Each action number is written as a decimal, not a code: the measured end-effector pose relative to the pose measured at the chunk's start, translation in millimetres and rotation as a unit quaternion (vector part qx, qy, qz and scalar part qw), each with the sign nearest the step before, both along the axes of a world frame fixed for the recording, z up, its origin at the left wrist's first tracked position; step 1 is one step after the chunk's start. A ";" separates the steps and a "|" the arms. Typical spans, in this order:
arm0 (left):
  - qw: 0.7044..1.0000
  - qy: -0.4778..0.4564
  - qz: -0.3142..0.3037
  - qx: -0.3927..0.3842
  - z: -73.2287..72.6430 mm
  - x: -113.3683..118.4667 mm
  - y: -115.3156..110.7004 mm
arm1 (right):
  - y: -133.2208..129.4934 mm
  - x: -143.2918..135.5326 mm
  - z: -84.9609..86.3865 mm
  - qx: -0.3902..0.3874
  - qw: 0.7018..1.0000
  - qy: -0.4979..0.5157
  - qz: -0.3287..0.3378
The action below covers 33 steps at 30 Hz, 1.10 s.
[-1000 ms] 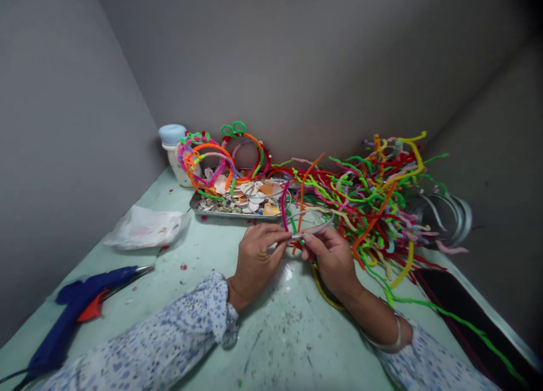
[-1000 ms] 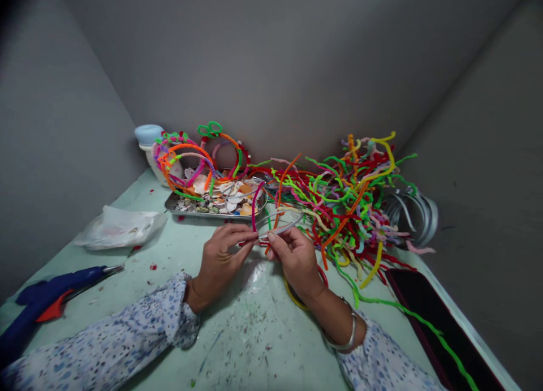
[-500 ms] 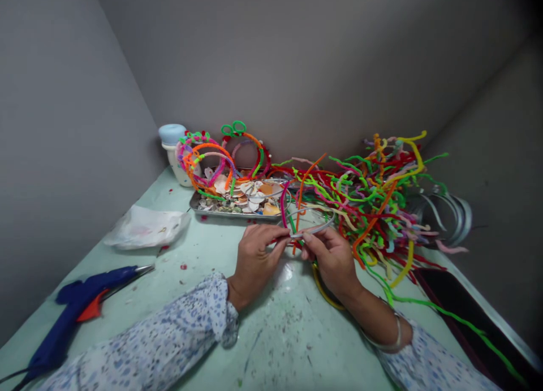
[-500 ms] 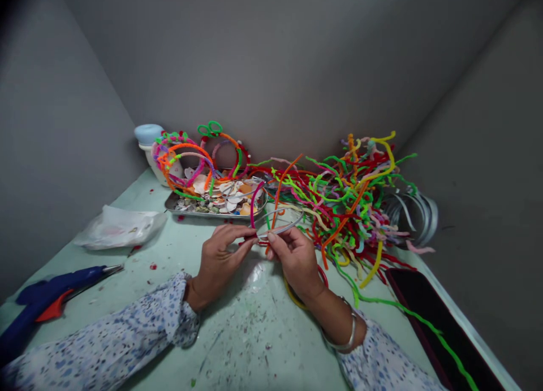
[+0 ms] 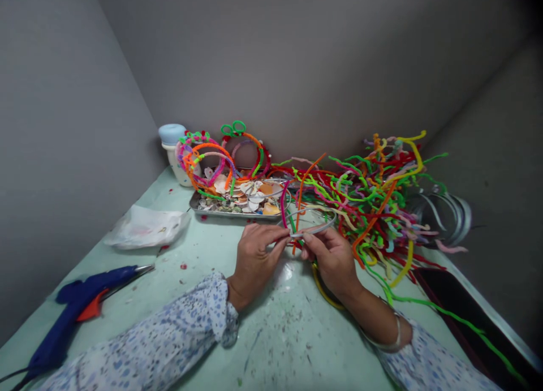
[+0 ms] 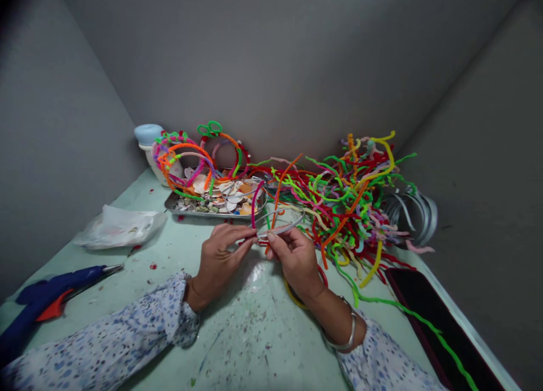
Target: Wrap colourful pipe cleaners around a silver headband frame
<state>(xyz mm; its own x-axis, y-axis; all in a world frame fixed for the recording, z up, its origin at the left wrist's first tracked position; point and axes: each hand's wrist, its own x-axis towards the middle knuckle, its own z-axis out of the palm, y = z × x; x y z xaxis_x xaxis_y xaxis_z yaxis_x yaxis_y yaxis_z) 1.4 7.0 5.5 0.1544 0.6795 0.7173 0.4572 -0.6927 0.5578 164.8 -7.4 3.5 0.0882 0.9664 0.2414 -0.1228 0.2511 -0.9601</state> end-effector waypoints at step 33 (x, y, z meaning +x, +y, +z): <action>0.989 -0.033 -0.060 -0.134 -1.2 1.4 1.5 | -2.8 -0.1 -3.9 0.021 0.997 -0.076 -0.026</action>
